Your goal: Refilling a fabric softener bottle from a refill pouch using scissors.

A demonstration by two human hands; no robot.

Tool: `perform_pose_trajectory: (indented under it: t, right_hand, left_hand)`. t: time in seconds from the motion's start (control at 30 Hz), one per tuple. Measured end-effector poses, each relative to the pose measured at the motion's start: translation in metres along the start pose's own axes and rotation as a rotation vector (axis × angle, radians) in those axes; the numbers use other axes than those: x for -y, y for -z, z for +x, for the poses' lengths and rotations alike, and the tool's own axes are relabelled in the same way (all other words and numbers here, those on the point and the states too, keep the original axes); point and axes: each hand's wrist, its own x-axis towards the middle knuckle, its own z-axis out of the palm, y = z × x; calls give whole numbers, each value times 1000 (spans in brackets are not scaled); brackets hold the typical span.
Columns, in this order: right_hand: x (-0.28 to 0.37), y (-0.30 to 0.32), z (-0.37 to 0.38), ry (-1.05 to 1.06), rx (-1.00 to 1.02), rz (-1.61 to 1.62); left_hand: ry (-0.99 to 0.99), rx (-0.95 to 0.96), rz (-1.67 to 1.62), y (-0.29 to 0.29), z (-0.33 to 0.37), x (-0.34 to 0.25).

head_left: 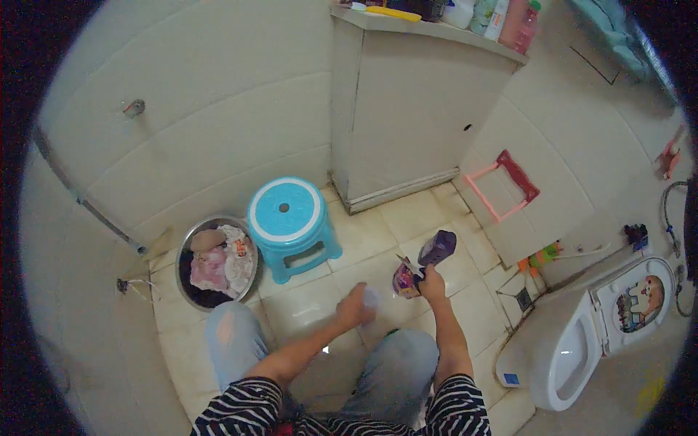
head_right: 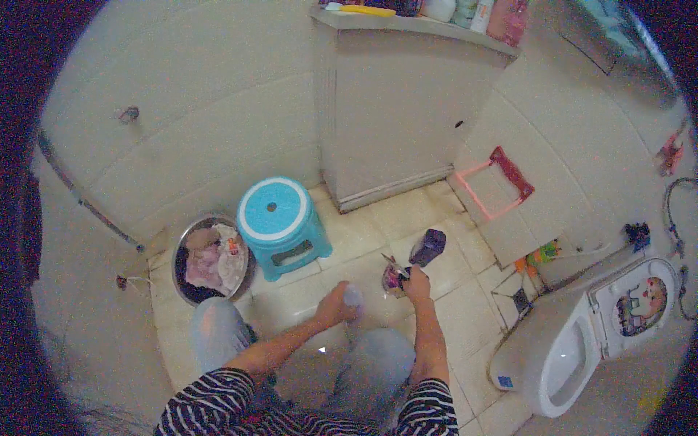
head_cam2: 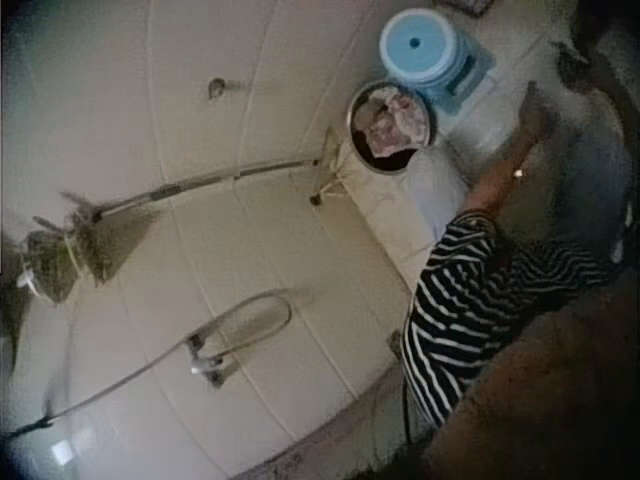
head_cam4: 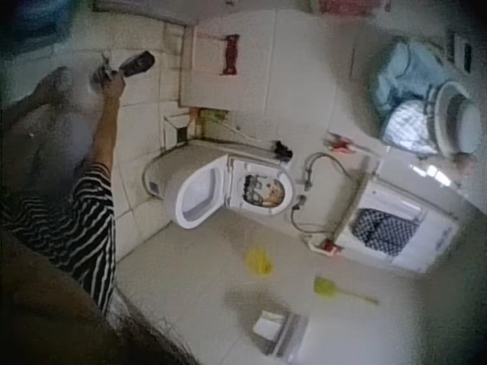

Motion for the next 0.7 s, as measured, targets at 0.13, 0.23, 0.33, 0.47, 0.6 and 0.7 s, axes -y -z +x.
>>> perform_pose_trajectory:
  t: [0.13, 0.23, 0.33, 0.47, 0.6, 0.7]
  right_hand:
    - [18, -2, 1, -15, -15, 135]
    - [19, 0, -2, -112, -62, 148]
    - [28, 6, 5, -102, 10, 80]
    - [73, 27, 25, -6, 66, 310]
    - [164, 74, 28, 213, 402, 816]
    - [208, 96, 29, 376, 380, 836]
  left_hand:
    - [-100, -214, -28, 63, 29, 10]
    - [-51, -231, 54, 107, 35, -21]
    - [-148, -249, 105, 131, 41, -19]
    - [-162, -226, 50, 153, 38, -16]
    - [-227, -202, 25, 193, 21, -47]
    - [-353, -81, -88, 231, 13, -74]
